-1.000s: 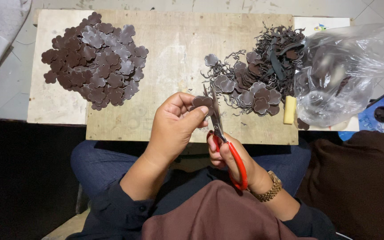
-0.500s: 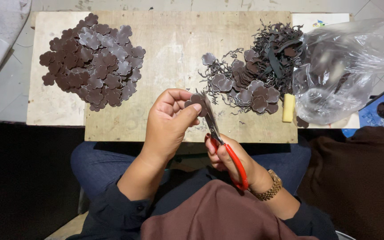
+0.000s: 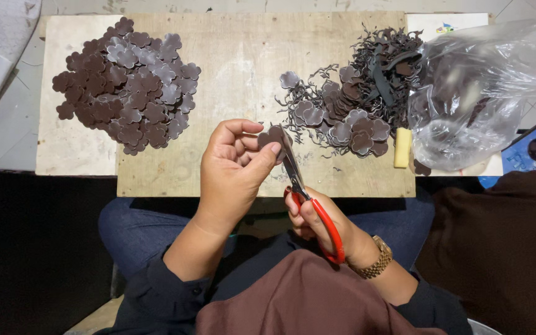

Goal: The person trims the edges of dark brown flower-shaped craft pieces using red-handled scissors. They pick up each piece, trim the edges, and place the finished pieces into a pile on the left side of the table.

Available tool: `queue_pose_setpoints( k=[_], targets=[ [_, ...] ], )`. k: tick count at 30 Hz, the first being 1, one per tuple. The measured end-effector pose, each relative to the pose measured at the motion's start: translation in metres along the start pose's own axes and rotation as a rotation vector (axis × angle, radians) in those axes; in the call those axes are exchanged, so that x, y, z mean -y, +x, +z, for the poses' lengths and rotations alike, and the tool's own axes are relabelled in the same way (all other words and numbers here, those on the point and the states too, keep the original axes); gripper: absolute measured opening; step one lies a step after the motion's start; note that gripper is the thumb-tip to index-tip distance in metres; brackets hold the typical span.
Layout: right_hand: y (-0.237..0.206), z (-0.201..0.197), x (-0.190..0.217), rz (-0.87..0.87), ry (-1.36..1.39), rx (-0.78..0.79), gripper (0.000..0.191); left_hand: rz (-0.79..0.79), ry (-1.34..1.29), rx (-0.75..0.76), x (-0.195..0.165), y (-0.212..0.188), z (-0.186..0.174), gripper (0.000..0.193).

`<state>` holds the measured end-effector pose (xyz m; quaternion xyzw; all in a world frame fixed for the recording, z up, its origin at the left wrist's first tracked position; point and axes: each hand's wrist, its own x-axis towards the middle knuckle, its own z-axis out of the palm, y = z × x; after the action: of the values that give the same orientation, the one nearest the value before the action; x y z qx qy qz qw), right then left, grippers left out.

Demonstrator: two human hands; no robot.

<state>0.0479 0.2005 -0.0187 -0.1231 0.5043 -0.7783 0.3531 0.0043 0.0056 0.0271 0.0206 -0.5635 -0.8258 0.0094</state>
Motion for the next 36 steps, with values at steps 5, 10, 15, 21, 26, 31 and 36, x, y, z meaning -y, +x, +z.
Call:
queue_pose_setpoints(
  k=[5,10,15,21,26,31,36],
  targets=[
    [0.002,0.003,0.0,-0.002,0.066,0.031,0.058,-0.015,0.02,0.026,-0.001,0.001,0.0,0.033],
    [0.004,0.003,0.002,-0.053,0.004,0.042,0.065,-0.031,0.068,0.049,0.001,-0.002,0.0,0.035],
    [0.004,0.003,0.001,-0.054,0.049,0.039,0.065,-0.028,0.021,0.036,0.004,-0.001,0.0,0.033],
    [0.003,0.002,-0.002,-0.056,0.037,0.027,0.063,-0.009,-0.013,0.034,0.006,-0.002,0.0,0.032],
    [0.004,0.0,-0.005,-0.065,0.036,0.032,0.062,-0.022,-0.047,0.035,0.005,-0.002,0.0,0.03],
    [0.005,0.0,-0.008,-0.057,0.036,0.025,0.062,-0.013,-0.027,0.03,0.005,-0.003,0.0,0.03],
    [0.006,0.002,-0.007,-0.048,0.022,0.008,0.064,-0.027,-0.035,0.042,0.006,-0.002,-0.003,0.03]
  ],
)
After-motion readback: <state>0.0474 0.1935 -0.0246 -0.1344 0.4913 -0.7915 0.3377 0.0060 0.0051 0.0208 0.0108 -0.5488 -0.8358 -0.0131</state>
